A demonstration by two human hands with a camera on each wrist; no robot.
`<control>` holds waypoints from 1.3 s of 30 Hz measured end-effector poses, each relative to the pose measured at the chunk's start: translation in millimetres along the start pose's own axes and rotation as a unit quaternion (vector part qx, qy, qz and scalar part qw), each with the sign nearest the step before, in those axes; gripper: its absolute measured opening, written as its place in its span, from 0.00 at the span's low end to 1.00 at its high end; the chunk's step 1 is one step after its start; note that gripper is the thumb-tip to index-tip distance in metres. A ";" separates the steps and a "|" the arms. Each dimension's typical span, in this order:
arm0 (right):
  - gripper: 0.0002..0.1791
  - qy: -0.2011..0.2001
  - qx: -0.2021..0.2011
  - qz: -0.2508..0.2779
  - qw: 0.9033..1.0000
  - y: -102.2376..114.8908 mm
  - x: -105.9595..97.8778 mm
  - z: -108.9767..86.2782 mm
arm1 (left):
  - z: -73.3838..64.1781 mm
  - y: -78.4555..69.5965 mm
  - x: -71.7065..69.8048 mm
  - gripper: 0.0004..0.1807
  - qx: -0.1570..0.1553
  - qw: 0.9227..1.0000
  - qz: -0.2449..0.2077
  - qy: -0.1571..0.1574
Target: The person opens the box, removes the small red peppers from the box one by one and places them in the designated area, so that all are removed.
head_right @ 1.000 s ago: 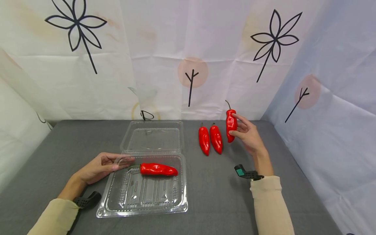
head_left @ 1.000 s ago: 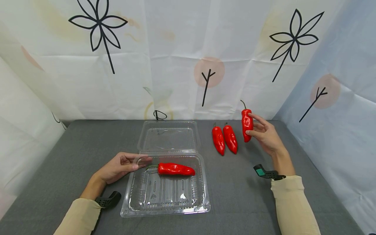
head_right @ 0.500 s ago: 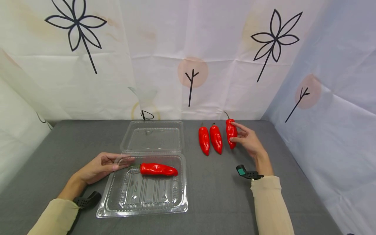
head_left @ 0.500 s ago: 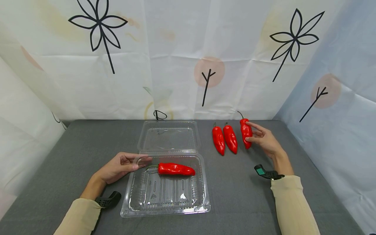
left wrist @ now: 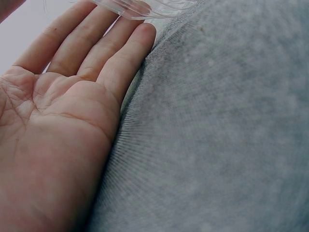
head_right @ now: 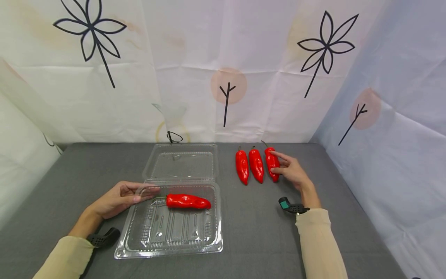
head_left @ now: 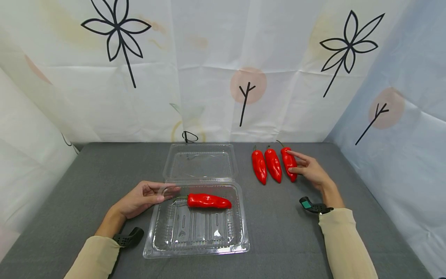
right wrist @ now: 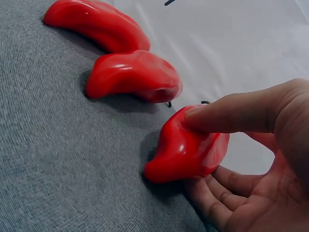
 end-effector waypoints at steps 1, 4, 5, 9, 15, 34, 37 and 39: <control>0.39 -0.001 0.001 -0.002 1.000 0.2 0.9 0.3 | 0.0 -0.1 0.3 0.25 -0.001 1.000 0.000 -0.002; 0.39 -0.008 -0.004 -0.020 1.000 2.0 3.6 0.4 | -0.2 0.0 0.2 0.25 0.000 1.000 0.004 0.000; 0.39 -0.011 -0.007 -0.030 0.999 2.8 4.4 0.4 | -0.3 0.1 0.0 0.25 0.001 1.000 0.005 0.000; 0.39 -0.018 -0.025 -0.060 0.998 6.4 7.0 0.4 | -0.1 0.3 -0.1 0.25 0.001 1.000 0.004 -0.001; 0.38 -0.019 -0.029 -0.088 0.996 9.0 8.4 1.1 | -0.1 0.1 0.1 0.24 0.004 1.000 0.007 0.002; 0.37 -0.020 -0.030 -0.120 0.992 8.9 9.0 2.3 | 0.3 -1.6 2.2 0.24 0.006 1.000 0.005 0.001; 0.36 -0.021 -0.027 -0.120 0.992 9.5 8.9 2.4 | 0.7 -1.9 3.0 0.24 0.009 1.000 0.002 0.006; 0.36 -0.020 -0.027 -0.120 0.992 10.3 9.2 2.4 | 0.8 -1.9 3.2 0.24 0.008 1.000 0.003 0.005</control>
Point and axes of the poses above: each hand's wrist, its own z-axis towards the middle knuckle, its own x-axis out of the palm, y = z × x, the point moved 2 cm from there along z, towards the middle knuckle, and after that the axes turned 13 degrees about -z, right-handed, at the moved point
